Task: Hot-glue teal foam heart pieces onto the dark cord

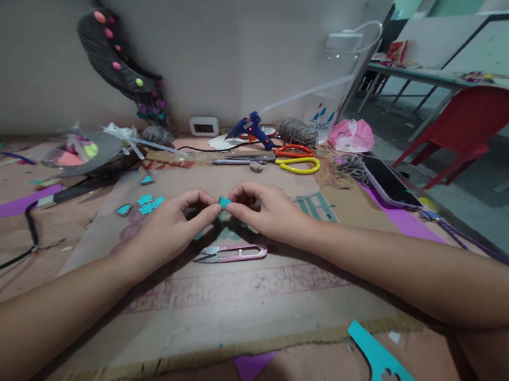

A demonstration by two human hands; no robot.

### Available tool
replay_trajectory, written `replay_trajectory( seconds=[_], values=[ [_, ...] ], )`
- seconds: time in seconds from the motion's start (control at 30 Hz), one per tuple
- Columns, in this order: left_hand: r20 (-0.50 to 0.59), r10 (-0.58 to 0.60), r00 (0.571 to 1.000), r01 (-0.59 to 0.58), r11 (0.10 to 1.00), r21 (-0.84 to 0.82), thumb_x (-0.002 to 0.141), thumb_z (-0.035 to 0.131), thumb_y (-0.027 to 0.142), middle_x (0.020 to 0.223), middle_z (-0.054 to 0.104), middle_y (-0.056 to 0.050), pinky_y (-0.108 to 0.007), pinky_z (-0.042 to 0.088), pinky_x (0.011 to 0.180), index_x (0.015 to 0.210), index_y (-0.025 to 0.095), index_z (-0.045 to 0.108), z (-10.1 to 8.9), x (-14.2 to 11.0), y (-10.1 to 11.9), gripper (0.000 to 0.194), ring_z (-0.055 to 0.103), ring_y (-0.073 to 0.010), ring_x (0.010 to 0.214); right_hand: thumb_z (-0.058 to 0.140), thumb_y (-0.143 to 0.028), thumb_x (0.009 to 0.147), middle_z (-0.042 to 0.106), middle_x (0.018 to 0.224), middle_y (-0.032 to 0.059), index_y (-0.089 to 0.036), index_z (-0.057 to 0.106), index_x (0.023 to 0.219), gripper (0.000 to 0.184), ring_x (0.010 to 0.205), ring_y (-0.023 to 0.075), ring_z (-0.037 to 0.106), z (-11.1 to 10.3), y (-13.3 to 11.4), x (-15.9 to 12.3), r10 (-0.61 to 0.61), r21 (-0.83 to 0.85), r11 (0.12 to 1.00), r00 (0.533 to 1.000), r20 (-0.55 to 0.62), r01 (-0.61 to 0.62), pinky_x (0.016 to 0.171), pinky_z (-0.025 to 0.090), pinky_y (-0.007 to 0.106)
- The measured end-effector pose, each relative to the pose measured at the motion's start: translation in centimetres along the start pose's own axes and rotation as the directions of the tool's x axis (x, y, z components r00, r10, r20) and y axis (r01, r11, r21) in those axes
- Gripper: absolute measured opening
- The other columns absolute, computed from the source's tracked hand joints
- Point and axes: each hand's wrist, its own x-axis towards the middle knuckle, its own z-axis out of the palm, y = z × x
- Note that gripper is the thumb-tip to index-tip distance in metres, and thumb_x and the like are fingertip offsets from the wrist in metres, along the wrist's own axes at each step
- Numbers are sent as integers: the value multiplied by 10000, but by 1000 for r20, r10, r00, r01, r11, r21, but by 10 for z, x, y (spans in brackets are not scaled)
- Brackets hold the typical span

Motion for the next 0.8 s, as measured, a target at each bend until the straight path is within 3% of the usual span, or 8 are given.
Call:
replay_trajectory(
  seconds=[0.27,0.37,0.47,0.57,0.8],
  values=[
    [10,28,1000,-28,1000,0,899,563,391,803,667,3,-274,427,710,827,186,644,0,1,0,232,578,-162,762,580,-322,868,645,757,12,-179,603,828,151,692,139,581,1,-1,-2,-10,-13,1000,1000,-12,10,652,444,260],
    [6,35,999,-34,998,-46,897,562,403,806,662,-4,-286,433,718,817,185,636,1,2,-2,244,574,-165,763,559,-365,902,633,757,8,-181,596,868,191,705,140,585,-1,0,-1,-19,58,998,1000,-9,20,662,450,261],
    [-15,9,1000,-11,995,-96,890,569,411,804,644,-9,-299,431,735,805,183,621,1,4,-5,249,566,-167,767,482,-407,956,622,768,8,-176,618,954,268,728,145,594,-3,6,1,-16,132,991,999,-46,21,674,459,267],
    [-49,-23,999,16,992,-124,879,582,401,807,631,-11,-309,427,750,790,183,606,1,5,-5,237,558,-168,771,476,-337,955,639,769,14,-169,680,939,264,742,147,600,-4,12,5,23,76,997,996,-81,-17,697,462,274],
    [-78,-11,997,1,991,-136,891,575,390,821,635,-9,-295,425,754,803,183,606,1,3,-1,227,571,-168,795,681,-307,798,694,850,19,-169,721,900,176,740,139,607,1,2,5,79,171,981,994,80,-92,661,484,257]
  ],
)
